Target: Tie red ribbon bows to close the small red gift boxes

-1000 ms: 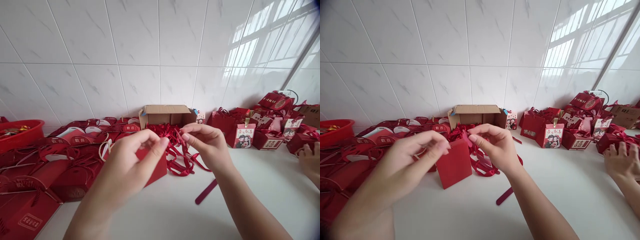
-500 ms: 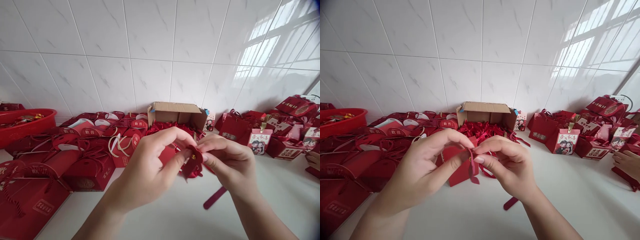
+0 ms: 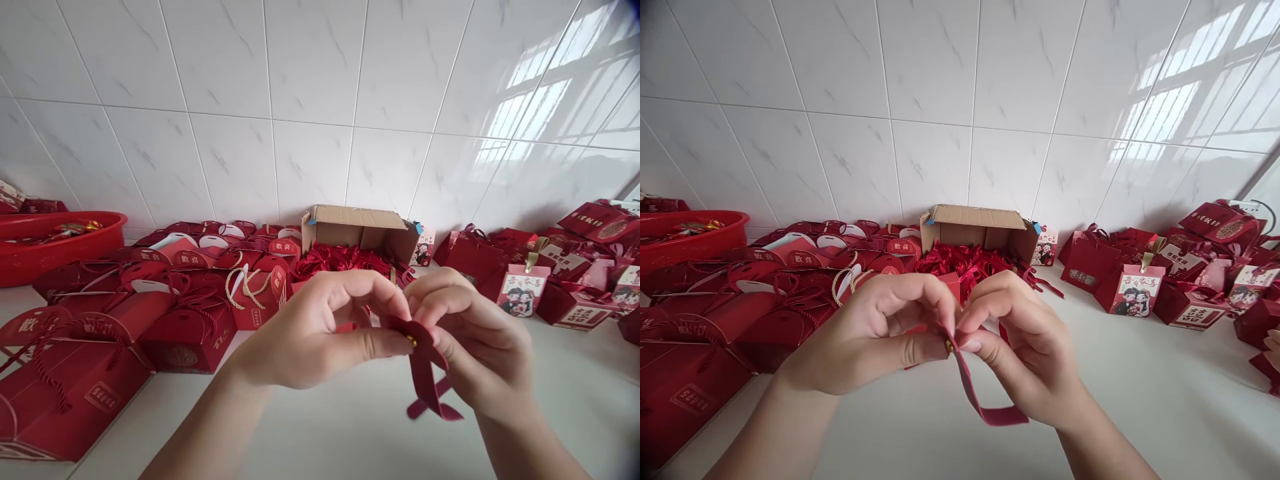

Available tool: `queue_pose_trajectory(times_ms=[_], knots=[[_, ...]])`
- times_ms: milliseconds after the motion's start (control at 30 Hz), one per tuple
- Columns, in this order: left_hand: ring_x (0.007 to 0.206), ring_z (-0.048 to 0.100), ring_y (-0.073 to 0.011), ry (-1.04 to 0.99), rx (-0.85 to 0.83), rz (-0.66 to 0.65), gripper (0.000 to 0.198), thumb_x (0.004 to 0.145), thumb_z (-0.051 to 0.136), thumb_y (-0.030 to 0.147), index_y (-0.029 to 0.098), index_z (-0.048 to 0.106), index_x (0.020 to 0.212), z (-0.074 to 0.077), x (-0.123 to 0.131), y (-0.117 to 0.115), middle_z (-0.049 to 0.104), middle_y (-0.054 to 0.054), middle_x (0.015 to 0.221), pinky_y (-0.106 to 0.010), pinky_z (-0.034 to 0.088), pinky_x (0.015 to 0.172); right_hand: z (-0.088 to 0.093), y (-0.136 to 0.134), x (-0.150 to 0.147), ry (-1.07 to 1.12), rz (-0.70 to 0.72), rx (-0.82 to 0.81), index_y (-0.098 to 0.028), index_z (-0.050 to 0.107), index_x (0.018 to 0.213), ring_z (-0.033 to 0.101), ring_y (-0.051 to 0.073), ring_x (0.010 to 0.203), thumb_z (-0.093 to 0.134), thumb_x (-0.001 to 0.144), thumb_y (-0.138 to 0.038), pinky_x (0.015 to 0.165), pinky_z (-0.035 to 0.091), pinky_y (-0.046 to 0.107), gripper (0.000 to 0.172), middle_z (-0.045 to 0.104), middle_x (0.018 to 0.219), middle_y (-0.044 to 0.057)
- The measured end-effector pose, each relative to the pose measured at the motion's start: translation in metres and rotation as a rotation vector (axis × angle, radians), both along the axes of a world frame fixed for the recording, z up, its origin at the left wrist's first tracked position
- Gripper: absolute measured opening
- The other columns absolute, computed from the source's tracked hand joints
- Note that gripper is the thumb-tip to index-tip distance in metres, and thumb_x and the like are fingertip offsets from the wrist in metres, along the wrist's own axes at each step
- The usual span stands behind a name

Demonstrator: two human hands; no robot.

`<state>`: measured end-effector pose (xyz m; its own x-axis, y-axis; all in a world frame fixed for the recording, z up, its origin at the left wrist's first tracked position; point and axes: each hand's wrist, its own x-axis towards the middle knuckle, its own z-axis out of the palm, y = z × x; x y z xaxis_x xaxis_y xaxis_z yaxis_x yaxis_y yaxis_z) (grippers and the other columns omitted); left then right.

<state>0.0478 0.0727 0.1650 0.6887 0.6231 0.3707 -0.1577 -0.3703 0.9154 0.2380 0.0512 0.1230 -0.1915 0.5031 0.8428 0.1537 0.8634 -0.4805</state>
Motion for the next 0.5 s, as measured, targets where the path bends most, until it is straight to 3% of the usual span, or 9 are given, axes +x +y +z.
queue_pose_trajectory(times_ms=[233, 367, 500], knots=[[0.065, 0.057, -0.0068, -0.011, -0.101, -0.121, 0.013, 0.077, 0.070, 0.005, 0.017, 0.066, 0.077, -0.003, 0.000, 0.010, 0.063, 0.003, 0.074, -0.017, 0.049, 0.063, 0.004, 0.003, 0.008, -0.129, 0.110, -0.015, -0.026, 0.065, 0.096, 0.059, 0.019, 0.077, 0.062, 0.088, -0.016, 0.063, 0.053, 0.032, 0.013, 0.060, 0.088, 0.005], [0.060, 0.054, -0.0057, 0.002, -0.089, -0.117, 0.013, 0.078, 0.070, 0.005, 0.017, 0.067, 0.075, -0.003, 0.001, 0.011, 0.062, 0.003, 0.071, -0.016, 0.047, 0.057, 0.007, -0.002, 0.006, -0.154, 0.045, 0.001, -0.025, 0.062, 0.092, 0.058, 0.018, 0.075, 0.060, 0.087, -0.012, 0.063, 0.053, 0.032, 0.015, 0.058, 0.087, 0.005], [0.064, 0.057, -0.0072, 0.018, -0.043, -0.070, 0.014, 0.077, 0.070, 0.005, 0.018, 0.068, 0.073, -0.002, 0.001, 0.010, 0.062, 0.003, 0.071, -0.017, 0.050, 0.063, 0.008, -0.008, 0.002, -0.204, -0.072, 0.102, -0.023, 0.057, 0.090, 0.057, 0.018, 0.078, 0.055, 0.086, -0.005, 0.063, 0.050, 0.032, 0.019, 0.057, 0.087, 0.006]])
